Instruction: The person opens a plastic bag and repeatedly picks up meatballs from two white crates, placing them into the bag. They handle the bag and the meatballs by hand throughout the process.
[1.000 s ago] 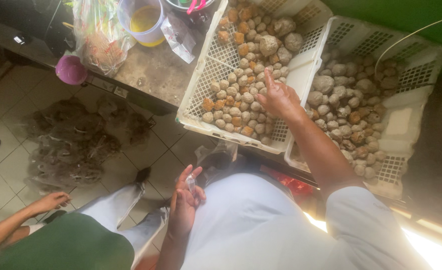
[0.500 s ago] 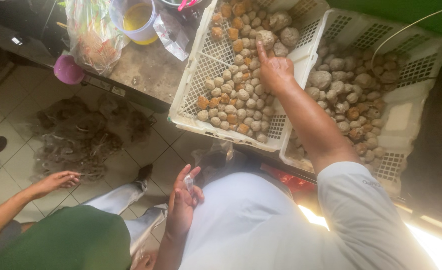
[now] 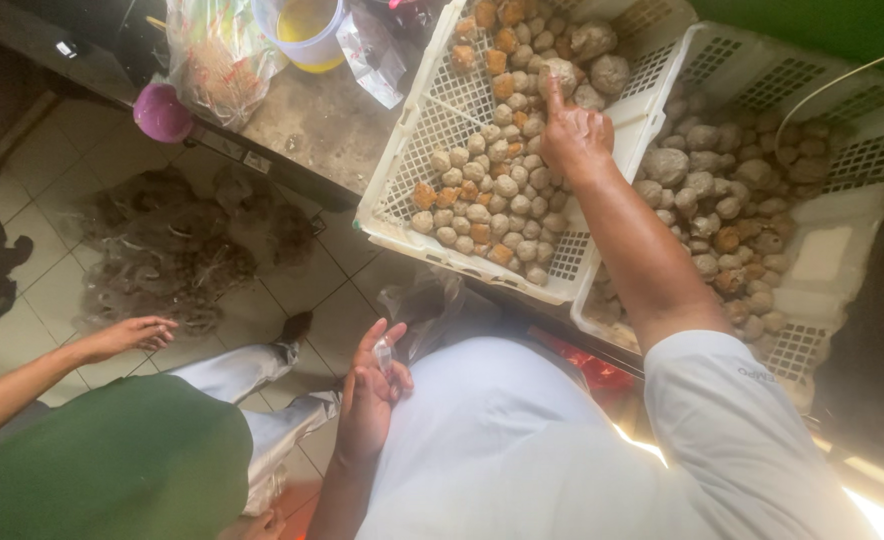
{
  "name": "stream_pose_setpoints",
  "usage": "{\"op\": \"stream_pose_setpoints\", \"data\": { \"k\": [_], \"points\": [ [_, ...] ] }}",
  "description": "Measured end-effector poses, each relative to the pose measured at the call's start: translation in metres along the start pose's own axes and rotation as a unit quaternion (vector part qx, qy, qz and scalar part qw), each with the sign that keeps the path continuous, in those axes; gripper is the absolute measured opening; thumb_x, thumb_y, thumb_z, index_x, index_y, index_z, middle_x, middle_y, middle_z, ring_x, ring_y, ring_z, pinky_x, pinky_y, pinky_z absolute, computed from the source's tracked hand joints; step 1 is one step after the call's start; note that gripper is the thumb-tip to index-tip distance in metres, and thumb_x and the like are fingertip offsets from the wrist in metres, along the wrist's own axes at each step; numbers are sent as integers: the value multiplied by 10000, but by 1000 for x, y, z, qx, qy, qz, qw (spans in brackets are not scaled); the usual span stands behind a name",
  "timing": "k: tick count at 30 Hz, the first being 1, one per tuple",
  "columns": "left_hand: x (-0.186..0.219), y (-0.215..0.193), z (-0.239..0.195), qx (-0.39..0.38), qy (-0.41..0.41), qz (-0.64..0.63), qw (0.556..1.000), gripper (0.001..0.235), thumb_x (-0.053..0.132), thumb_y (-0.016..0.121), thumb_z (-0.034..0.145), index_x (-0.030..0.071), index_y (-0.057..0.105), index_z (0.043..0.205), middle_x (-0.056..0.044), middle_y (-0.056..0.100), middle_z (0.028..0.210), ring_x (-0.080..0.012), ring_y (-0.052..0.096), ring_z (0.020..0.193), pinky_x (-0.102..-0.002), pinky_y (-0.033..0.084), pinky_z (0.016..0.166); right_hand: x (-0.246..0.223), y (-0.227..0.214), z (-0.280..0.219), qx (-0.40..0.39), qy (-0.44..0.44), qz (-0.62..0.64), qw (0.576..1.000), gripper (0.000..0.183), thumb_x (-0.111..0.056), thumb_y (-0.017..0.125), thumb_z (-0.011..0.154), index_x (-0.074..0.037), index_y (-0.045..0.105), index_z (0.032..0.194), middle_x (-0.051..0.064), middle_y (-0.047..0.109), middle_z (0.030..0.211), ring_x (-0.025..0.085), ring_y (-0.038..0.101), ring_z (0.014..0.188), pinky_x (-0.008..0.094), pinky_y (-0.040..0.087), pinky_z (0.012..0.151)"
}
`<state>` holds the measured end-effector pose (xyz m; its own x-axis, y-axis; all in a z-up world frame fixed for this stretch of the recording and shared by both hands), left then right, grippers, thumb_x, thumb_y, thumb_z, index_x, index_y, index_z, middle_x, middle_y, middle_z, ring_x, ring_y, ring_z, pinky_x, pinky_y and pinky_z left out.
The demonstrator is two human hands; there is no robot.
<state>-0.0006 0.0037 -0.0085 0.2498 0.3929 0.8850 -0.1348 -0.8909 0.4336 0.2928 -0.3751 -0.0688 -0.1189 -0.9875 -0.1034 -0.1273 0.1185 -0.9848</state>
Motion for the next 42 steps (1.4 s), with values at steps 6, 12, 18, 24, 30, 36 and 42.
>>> {"op": "stream_pose_setpoints", "data": {
  "k": [6,12,18,24,30,36,42],
  "points": [
    [-5,-3,2,-12,5,-10,1000,814,641,481,1030,-7,391,1514,-235,422,1570,-147,566,850,-298,476,772,4,5,3,7,15,6,1000,888,-104,504,924,-136,34,1677,264,722,1062,405,705,884,498,555,822],
    [-10,-5,5,1,-3,-7,1000,875,682,489,985,42,361,1568,-233,463,1530,-117,560,795,-249,432,683,-1,-5,-4,-15,31,4,999,843,-158,483,989,-129,9,1686,242,730,1059,386,710,856,489,558,801],
    [-8,-6,6,-5,3,25,1000,920,737,452,973,42,370,1569,-234,477,1529,-105,571,795,-216,394,647,-7,-14,-4,-14,35,-8,999,881,-213,515,961,-187,12,1684,240,720,1056,383,695,881,479,548,800],
    [-5,-6,7,-7,3,27,1000,908,732,439,973,42,367,1559,-238,477,1517,-108,576,791,-219,407,644,4,-2,-3,4,39,-3,999,915,-224,547,938,-179,11,1679,254,705,1060,395,692,889,484,547,820],
    [-7,-8,10,-10,7,27,1000,898,720,437,981,39,367,1562,-240,476,1523,-111,583,798,-219,409,651,4,2,3,-13,56,12,998,898,-205,531,969,-169,2,1693,224,720,1046,372,696,876,477,548,817],
    [-7,-10,12,-12,1,19,1000,901,718,444,977,38,368,1564,-249,475,1516,-111,581,792,-216,408,641,3,2,2,-7,46,11,999,891,-246,553,972,-185,12,1676,218,710,1033,366,691,871,482,549,809],
    [-4,-10,14,-12,5,18,1000,908,720,445,979,27,371,1562,-248,486,1507,-106,575,787,-215,419,645,6,8,5,-5,55,35,998,865,-232,542,991,-178,39,1693,222,716,1036,378,697,889,487,543,829]
  ]
}}
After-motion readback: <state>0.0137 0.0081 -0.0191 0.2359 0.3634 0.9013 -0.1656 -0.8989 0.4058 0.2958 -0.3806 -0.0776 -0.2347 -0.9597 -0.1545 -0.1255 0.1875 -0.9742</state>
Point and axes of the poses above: each hand's wrist, its own z-axis towards the middle knuckle, its own y-axis out of the palm, x = y × z, the point moved 4 cm from there along z, towards the middle knuckle
